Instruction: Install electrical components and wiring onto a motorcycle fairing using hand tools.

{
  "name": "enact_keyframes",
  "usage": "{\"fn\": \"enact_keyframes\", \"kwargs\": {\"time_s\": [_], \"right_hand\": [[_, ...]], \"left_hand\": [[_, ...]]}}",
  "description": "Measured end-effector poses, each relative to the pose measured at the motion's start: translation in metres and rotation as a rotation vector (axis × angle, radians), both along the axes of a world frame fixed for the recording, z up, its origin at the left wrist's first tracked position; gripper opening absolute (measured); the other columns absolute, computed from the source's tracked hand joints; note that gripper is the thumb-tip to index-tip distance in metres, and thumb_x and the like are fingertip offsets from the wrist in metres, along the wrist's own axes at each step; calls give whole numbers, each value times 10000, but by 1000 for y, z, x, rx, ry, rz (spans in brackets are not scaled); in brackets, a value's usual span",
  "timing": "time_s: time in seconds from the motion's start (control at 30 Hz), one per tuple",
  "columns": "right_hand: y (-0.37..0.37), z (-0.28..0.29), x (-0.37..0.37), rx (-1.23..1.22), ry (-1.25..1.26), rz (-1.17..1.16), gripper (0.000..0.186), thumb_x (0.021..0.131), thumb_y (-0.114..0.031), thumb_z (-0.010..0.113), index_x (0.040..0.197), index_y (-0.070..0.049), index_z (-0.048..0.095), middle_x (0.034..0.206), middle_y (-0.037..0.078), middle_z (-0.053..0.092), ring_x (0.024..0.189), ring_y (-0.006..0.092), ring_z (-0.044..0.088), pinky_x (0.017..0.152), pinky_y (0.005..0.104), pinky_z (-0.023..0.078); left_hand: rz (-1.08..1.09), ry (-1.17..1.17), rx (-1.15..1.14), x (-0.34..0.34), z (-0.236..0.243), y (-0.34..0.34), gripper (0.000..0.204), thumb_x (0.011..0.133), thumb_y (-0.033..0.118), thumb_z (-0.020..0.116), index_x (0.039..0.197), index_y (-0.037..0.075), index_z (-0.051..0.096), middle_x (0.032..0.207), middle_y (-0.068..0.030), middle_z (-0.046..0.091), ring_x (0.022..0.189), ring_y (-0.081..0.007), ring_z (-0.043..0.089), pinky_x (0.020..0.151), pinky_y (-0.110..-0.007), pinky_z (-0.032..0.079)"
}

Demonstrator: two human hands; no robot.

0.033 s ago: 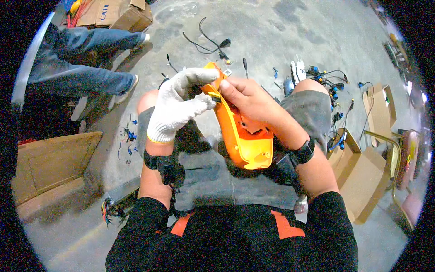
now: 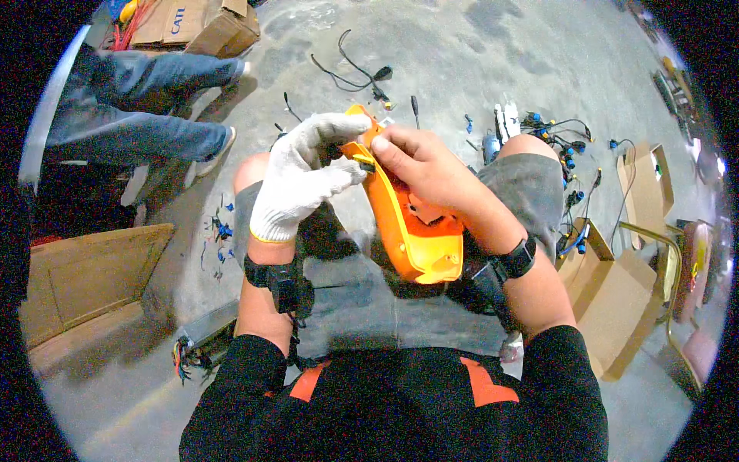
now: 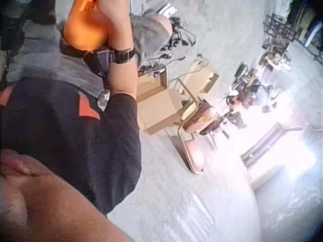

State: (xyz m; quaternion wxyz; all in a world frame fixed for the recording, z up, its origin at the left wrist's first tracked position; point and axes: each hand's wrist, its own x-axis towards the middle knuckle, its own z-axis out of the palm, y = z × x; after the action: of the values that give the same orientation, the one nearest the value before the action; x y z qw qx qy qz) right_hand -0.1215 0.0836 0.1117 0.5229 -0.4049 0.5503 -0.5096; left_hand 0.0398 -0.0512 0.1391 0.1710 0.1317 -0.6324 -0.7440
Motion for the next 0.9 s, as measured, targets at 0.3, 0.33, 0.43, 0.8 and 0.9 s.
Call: {"fn": "enact_keyframes", "kwargs": {"time_s": [0.3, 0.33, 0.43, 0.8, 0.9], "right_hand": [[-1, 2, -2, -103, -193, 13, 229, 979, -239, 606, 1051, -21, 619, 903, 10, 645, 786, 89, 605, 707, 258, 518], [-1, 2, -2, -105, -192, 24, 220, 978, -229, 606, 1050, -21, 619, 907, 18, 650, 777, 92, 611, 694, 255, 523], [1, 1, -2, -108, -216, 26, 209, 977, -218, 606, 1048, -21, 616, 910, 29, 658, 757, 93, 619, 669, 249, 530], [4, -2, 4, -132, 12, -55, 187, 984, -216, 594, 1054, -43, 592, 831, -11, 605, 699, 67, 579, 612, 233, 487], [5, -1, 6, -177, 174, -66, 191, 991, -223, 578, 1044, -39, 587, 807, -17, 586, 708, 55, 560, 613, 241, 469]], "left_hand": [[34, -32, 23, 7, 7, -3, 475, 756, -58, 717, 1214, 15, 612, 1137, -67, 651, 1008, -154, 627, 883, -291, 527], [46, -43, -4, 7, 6, -3, 503, 740, -57, 708, 1226, 16, 600, 1106, -68, 657, 936, -142, 655, 819, -264, 559], [19, -33, 13, 6, 6, -2, 495, 742, -62, 703, 1219, 28, 607, 1090, -54, 661, 928, -132, 654, 795, -252, 558], [6, -26, 45, 9, 8, -5, 437, 776, -66, 720, 1196, 17, 635, 1174, -68, 652, 1089, -160, 604, 947, -304, 494], [-22, -13, 110, 9, 7, -5, 442, 778, -69, 716, 1204, 14, 630, 1180, -71, 651, 1094, -161, 603, 955, -309, 492]]}}
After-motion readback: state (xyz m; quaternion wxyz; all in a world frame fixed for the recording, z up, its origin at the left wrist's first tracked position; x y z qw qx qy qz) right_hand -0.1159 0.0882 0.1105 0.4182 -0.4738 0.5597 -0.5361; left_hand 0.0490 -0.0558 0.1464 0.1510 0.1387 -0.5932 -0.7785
